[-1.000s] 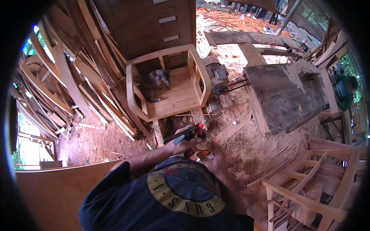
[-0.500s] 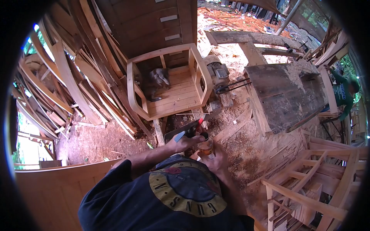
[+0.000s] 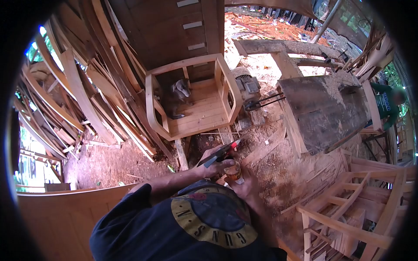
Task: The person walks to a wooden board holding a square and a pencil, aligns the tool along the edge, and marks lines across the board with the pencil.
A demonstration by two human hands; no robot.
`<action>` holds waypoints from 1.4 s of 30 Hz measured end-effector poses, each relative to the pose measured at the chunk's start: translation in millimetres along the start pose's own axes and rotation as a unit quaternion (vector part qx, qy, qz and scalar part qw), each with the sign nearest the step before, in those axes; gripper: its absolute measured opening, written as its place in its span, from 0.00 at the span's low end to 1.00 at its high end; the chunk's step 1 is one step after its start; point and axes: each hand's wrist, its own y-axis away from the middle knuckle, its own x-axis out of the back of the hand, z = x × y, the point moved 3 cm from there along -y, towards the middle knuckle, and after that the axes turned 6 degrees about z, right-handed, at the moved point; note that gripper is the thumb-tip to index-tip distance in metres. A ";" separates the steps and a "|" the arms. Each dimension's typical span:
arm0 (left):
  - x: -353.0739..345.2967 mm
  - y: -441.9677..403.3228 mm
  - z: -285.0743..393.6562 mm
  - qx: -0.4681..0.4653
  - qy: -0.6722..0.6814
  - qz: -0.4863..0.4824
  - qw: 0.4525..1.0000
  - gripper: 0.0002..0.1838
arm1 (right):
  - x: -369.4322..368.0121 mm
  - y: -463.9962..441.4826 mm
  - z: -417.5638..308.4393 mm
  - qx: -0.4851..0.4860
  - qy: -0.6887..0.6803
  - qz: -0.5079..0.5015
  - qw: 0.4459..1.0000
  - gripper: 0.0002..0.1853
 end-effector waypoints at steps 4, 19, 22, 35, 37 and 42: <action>14.8 2.9 5.2 -0.011 -0.061 0.028 0.998 0.25 | -5.2 5.8 14.4 -0.005 -0.028 0.033 0.999 0.39; 11.4 16.3 5.5 -0.023 -0.029 -0.021 0.999 0.23 | -9.4 13.4 -14.5 -0.002 0.000 0.063 0.998 0.37; 8.1 19.3 -10.6 -0.014 -0.015 -0.018 1.000 0.25 | -21.0 31.1 -3.6 -0.039 -0.021 0.065 0.997 0.34; -89.4 -3.9 -43.9 -0.019 -0.110 -0.131 0.985 0.18 | 27.8 114.3 38.8 -0.150 0.015 0.168 0.974 0.42; -112.5 -13.7 -48.2 0.021 -0.127 -0.166 0.978 0.18 | 46.3 128.1 52.3 -0.154 -0.004 0.186 0.970 0.45; -213.9 -5.8 -7.0 0.042 -0.162 -0.231 0.958 0.18 | 108.3 174.4 89.3 -0.280 -0.087 0.149 0.944 0.49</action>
